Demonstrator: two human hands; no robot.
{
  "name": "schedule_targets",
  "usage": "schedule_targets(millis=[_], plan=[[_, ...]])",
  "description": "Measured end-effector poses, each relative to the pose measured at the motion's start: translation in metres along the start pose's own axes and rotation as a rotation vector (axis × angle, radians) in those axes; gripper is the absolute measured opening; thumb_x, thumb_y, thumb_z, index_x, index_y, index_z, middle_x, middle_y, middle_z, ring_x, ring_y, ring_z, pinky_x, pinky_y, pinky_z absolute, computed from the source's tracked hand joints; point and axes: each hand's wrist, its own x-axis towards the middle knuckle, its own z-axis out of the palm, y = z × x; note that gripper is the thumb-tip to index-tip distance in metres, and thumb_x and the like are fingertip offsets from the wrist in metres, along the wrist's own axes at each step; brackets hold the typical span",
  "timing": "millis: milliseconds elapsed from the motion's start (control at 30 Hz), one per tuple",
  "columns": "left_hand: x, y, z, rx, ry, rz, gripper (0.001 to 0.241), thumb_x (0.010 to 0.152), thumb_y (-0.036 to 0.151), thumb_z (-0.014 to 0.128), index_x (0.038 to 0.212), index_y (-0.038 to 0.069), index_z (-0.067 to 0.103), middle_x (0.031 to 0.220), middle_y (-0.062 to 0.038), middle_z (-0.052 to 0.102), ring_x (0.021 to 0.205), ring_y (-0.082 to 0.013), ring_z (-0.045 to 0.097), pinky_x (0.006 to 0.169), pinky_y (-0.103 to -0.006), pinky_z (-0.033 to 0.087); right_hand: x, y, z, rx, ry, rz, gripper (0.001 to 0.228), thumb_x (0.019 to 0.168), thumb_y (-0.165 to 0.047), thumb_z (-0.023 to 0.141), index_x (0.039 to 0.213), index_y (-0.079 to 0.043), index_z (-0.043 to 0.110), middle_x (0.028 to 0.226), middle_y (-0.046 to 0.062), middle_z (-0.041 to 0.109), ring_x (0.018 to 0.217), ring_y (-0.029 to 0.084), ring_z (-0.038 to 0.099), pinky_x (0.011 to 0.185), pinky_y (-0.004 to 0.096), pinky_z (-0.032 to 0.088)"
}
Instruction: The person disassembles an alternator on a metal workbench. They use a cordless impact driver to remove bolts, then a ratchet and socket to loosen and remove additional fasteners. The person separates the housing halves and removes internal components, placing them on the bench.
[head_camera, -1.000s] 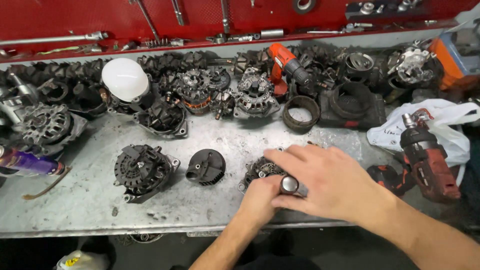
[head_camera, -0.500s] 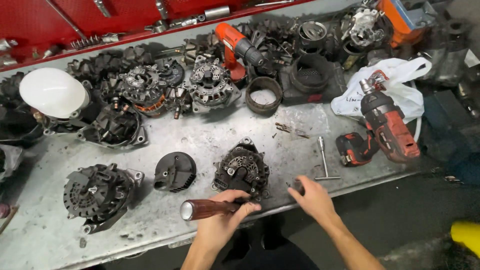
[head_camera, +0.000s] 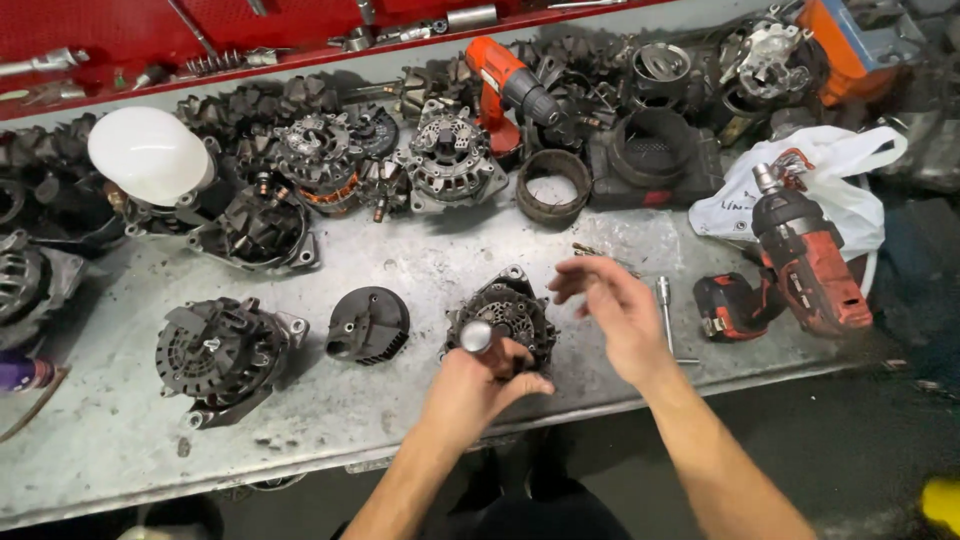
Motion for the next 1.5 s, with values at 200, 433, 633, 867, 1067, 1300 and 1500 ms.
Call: schedule_targets(millis=[200, 433, 633, 867, 1067, 1300, 1500], plan=[[0.019, -0.003, -0.006, 0.082, -0.064, 0.064, 0.033, 0.077, 0.035, 0.085, 0.083, 0.009, 0.065, 0.069, -0.011, 0.072, 0.075, -0.0351, 0.075, 0.066, -0.0458, 0.059, 0.008, -0.069, 0.052, 0.15, -0.315, -0.292, 0.051, 0.099, -0.039, 0.058, 0.122, 0.006, 0.067, 0.1, 0.022, 0.074, 0.094, 0.026, 0.072, 0.08, 0.038, 0.058], [0.021, 0.002, -0.001, 0.146, -0.066, 0.117, 0.034, 0.079, 0.04, 0.083, 0.08, 0.016, 0.06, 0.07, -0.004, 0.069, 0.077, -0.0314, 0.074, 0.068, -0.0434, 0.059, -0.004, -0.066, 0.051, 0.143, -0.272, -0.346, 0.036, 0.1, -0.025, 0.061, 0.116, 0.007, 0.067, 0.068, 0.014, 0.073, 0.069, 0.017, 0.075, 0.065, 0.028, 0.059], [0.022, -0.004, 0.005, 0.172, -0.041, 0.193, 0.034, 0.081, 0.041, 0.081, 0.079, 0.015, 0.06, 0.072, -0.004, 0.067, 0.078, -0.0317, 0.072, 0.067, -0.0438, 0.059, -0.011, -0.067, 0.049, 0.12, -0.275, -0.386, 0.039, 0.099, -0.028, 0.063, 0.113, 0.009, 0.068, 0.067, 0.016, 0.072, 0.068, 0.017, 0.073, 0.064, 0.031, 0.06], [0.02, -0.018, 0.01, 0.051, -0.013, 0.267, 0.034, 0.077, 0.04, 0.085, 0.088, 0.014, 0.067, 0.083, -0.005, 0.073, 0.086, -0.0301, 0.074, 0.075, -0.0413, 0.061, -0.01, -0.058, 0.039, 0.152, -0.342, -0.398, 0.038, 0.103, -0.028, 0.054, 0.109, 0.008, 0.066, 0.067, 0.014, 0.066, 0.058, 0.016, 0.063, 0.054, 0.029, 0.055], [0.022, -0.049, -0.029, 0.347, -0.163, 0.011, 0.13, 0.034, 0.071, 0.091, 0.146, 0.019, 0.052, 0.147, -0.016, 0.056, 0.14, -0.0451, 0.047, 0.118, -0.0666, 0.03, -0.012, -0.06, 0.045, 0.28, -0.465, -0.275, 0.071, 0.102, -0.06, 0.042, 0.062, -0.004, 0.06, 0.045, 0.002, 0.045, 0.037, 0.009, 0.035, 0.036, 0.022, 0.031], [-0.019, -0.058, 0.019, 0.418, -0.096, -0.25, 0.112, 0.053, 0.047, 0.098, 0.149, 0.016, 0.05, 0.15, -0.019, 0.049, 0.134, -0.0426, 0.053, 0.112, -0.052, 0.047, -0.007, -0.085, 0.042, 0.139, -0.602, -0.288, 0.038, 0.097, -0.023, 0.055, 0.064, -0.007, 0.066, 0.047, 0.003, 0.053, 0.044, 0.01, 0.04, 0.043, 0.025, 0.04], [-0.015, -0.045, 0.051, 0.51, 0.144, -0.104, 0.109, 0.052, 0.037, 0.093, 0.147, 0.006, 0.049, 0.161, -0.025, 0.034, 0.147, -0.0512, 0.028, 0.116, -0.0637, 0.025, -0.023, -0.077, 0.045, 0.091, -0.158, -0.101, 0.029, 0.104, -0.014, 0.044, 0.09, 0.0, 0.065, 0.075, 0.007, 0.063, 0.066, 0.012, 0.054, 0.064, 0.025, 0.046]])
